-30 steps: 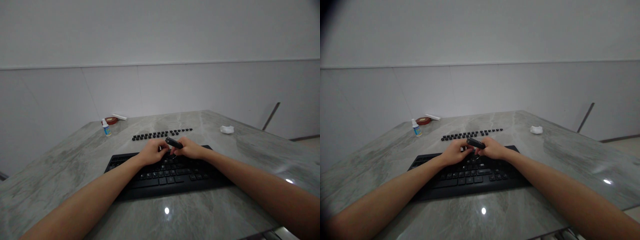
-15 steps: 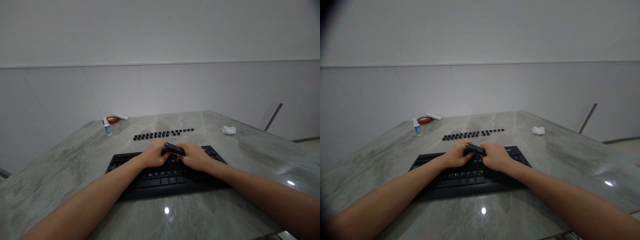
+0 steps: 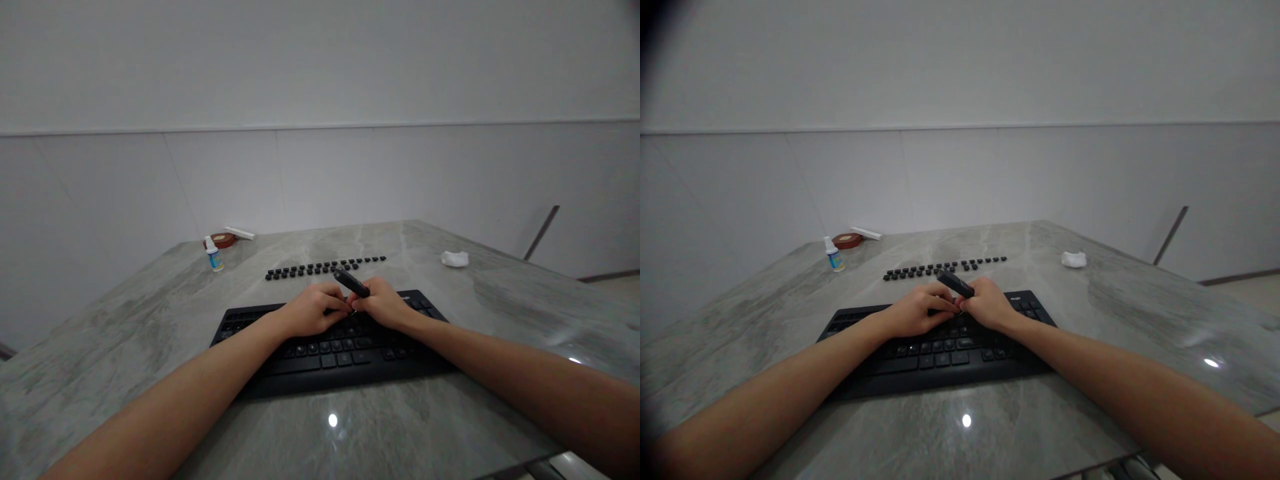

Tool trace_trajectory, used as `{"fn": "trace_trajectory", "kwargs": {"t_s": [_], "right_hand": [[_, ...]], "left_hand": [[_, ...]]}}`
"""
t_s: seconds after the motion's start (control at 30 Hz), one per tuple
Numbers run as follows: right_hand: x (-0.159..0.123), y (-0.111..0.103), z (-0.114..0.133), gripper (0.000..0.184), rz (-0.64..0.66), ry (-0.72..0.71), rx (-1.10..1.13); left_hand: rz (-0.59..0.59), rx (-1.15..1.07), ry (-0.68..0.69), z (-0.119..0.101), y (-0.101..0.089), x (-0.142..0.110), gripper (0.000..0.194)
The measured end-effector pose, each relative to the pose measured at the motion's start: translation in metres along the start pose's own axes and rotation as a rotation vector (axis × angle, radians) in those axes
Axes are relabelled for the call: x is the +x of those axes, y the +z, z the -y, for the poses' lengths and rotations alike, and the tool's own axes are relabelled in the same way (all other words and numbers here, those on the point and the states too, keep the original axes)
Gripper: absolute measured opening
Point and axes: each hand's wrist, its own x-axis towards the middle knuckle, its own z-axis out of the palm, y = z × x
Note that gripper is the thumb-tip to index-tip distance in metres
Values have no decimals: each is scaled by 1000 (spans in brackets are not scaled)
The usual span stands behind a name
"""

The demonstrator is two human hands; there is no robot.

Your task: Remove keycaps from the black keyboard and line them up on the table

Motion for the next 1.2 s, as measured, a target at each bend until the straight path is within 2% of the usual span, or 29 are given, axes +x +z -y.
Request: {"fn": "trace_trajectory", "kwargs": {"t_s": [0.3,0.47,0.6,0.77,0.87,1.0,1.2], "right_hand": [[-4,0,5,20,-14,1,22],[-6,0,9,20,-21,8,-2],[-7,-1,9,18,-51,0,5],[-8,-7,4,20,-175,62,99],[-10,-8,0,22,-145,49,75],[-11,-8,-1,22,-136,31,48],[-9,-12,-1,21,-219,-33,71]], "left_hand": [[12,63,84,2,2,0,22],[32,59,64,3,2,-1,21],[33,61,60,3,2,-1,21],[51,100,70,-2,3,3,25],[55,90,78,-5,4,6,25],[24,29,35,-6,3,6,23],[12,-84,-69,-3,0,5,24]]}}
